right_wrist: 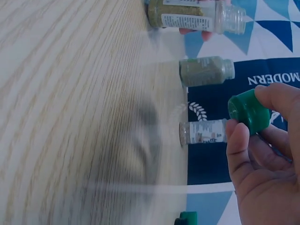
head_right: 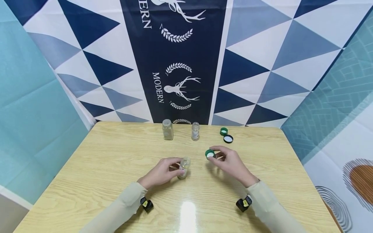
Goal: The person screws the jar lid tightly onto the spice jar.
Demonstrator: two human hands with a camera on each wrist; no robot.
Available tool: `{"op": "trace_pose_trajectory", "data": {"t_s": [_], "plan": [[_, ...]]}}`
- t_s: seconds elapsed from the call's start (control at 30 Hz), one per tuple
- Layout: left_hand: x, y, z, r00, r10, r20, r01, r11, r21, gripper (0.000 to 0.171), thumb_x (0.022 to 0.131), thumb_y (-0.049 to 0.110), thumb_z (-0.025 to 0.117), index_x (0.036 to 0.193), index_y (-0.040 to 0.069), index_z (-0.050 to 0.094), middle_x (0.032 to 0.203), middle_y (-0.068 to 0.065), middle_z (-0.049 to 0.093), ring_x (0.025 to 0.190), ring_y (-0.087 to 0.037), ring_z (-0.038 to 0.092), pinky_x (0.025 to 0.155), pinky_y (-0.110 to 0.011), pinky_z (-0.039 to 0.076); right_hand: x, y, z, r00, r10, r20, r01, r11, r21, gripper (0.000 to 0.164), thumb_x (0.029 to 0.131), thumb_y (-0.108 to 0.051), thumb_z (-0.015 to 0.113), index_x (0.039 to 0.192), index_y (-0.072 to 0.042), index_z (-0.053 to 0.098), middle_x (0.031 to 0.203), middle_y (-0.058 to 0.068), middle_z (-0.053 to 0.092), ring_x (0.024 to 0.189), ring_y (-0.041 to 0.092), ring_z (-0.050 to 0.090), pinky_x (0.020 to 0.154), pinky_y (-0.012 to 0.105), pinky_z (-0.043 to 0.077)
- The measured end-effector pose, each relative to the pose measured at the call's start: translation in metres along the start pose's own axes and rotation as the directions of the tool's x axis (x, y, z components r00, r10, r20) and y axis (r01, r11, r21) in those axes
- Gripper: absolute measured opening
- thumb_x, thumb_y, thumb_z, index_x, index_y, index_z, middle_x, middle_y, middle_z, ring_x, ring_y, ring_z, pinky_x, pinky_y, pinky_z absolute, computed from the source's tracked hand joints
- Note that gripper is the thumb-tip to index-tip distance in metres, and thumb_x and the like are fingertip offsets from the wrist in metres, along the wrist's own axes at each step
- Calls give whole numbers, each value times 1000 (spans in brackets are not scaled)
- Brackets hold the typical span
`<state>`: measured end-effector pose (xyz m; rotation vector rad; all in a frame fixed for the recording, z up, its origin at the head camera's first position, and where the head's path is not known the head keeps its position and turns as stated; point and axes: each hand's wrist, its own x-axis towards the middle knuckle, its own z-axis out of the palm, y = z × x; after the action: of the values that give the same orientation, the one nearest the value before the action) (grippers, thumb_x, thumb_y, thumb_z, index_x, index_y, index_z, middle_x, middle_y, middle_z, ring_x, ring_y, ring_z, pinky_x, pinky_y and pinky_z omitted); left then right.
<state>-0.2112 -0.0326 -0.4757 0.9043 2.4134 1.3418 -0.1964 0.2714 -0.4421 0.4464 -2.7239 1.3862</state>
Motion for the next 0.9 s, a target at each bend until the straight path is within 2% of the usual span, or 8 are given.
{"op": "trace_pose_trajectory", "data": {"t_s": [0.13, 0.4, 0.67, 0.9], "plan": [[1, 0, 0, 1000, 3, 7, -3, 1000, 11, 44, 100, 32, 70, 139, 14, 64, 130, -4, 70, 106, -10, 70, 90, -18, 57, 1, -2, 2, 1000, -17, 8, 17, 1000, -6, 40, 94, -24, 78, 129, -7, 69, 105, 8, 76, 87, 8, 70, 72, 23, 60], [2, -1, -1, 1000, 16, 10, -16, 999, 34, 42, 101, 33, 68, 139, 14, 64, 130, -4, 69, 105, -10, 70, 90, -17, 57, 4, -4, 6, 997, -65, 44, 66, 998, -14, 38, 90, -13, 81, 127, -8, 71, 109, 8, 75, 90, 5, 70, 77, 23, 62], [4, 0, -1, 1000, 24, 10, -24, 999, 39, 44, 101, 33, 68, 140, 14, 64, 131, -5, 69, 105, -9, 70, 90, -17, 57, 5, -11, 10, 992, -97, 77, 96, 995, 9, 40, 90, -8, 80, 128, -7, 69, 107, 7, 76, 88, 6, 70, 72, 24, 61], [3, 0, 0, 999, 42, 9, -42, 998, 53, 41, 101, 32, 68, 138, 16, 65, 124, -2, 71, 103, -7, 69, 91, -18, 57, 4, -15, 13, 988, -136, 74, 136, 991, -2, 36, 88, -8, 82, 122, -9, 71, 106, 4, 76, 87, 8, 68, 70, 23, 58]]}}
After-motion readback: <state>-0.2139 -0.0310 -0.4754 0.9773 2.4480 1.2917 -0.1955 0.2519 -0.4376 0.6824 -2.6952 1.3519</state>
